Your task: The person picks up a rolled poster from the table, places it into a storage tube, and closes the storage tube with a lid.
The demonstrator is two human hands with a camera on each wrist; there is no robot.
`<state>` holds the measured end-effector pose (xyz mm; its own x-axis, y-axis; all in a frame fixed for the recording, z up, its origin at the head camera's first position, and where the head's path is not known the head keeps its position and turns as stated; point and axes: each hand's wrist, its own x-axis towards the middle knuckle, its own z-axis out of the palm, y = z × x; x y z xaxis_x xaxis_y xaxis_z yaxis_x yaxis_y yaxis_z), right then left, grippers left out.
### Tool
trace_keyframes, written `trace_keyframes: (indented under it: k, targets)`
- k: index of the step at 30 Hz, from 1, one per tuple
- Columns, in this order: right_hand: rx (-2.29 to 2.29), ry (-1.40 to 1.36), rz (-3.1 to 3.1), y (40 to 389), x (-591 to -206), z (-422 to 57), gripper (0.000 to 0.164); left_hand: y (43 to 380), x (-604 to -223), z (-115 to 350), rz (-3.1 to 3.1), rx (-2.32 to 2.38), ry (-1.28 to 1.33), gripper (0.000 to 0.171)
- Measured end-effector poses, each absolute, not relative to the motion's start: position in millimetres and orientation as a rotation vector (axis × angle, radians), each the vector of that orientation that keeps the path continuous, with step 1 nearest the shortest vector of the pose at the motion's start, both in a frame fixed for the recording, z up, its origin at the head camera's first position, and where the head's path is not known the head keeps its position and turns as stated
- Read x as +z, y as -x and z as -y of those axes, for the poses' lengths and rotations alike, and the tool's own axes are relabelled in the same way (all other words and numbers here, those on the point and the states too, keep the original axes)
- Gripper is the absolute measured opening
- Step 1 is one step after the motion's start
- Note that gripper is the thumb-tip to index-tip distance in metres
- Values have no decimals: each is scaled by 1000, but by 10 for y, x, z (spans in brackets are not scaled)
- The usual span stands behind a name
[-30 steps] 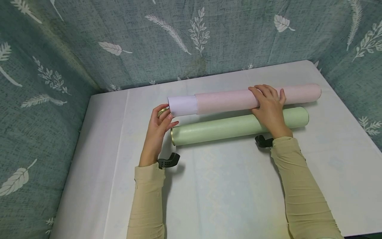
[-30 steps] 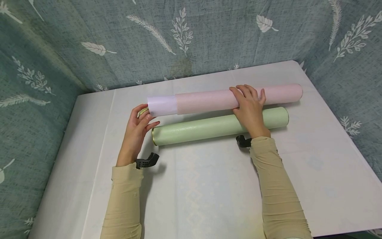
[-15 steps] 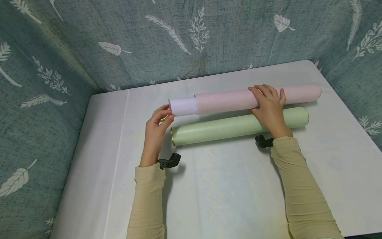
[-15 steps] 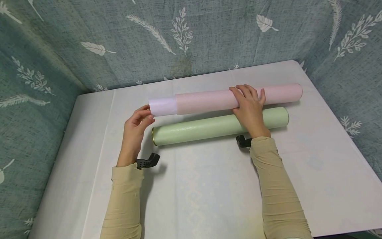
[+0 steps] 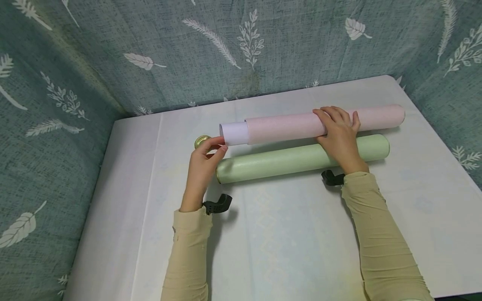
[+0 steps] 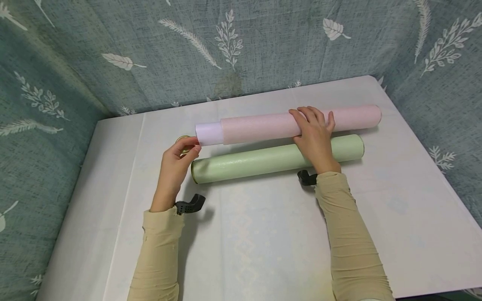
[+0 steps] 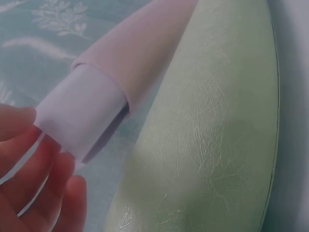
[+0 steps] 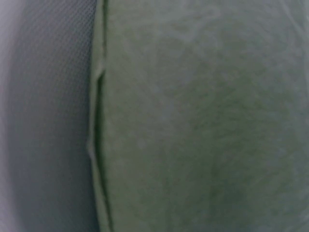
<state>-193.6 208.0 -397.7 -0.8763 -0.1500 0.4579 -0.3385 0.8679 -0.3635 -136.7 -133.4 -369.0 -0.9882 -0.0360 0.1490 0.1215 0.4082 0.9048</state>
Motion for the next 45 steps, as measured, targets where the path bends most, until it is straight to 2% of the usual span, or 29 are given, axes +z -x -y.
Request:
trace_keyframes:
  k: [10, 14, 20, 45]
  targets:
    - [617, -366, 2604, 1933, -3981, -2074, 64, 1351, -3679, 1290, 2564, -1772, 100, 28]
    - [617, -368, 2600, 1932, -3981, -2075, 64, 1288, -3556, 1218, 2595, -1763, 111, 30]
    - [619, -361, 2605, 1930, -3976, -2077, 64, 1341, -3681, 1196, 2636, -1726, 180, 37]
    - [611, -416, 2561, 1946, -4000, -2081, 64, 1265, -3666, 988, 2748, -1686, 312, 36]
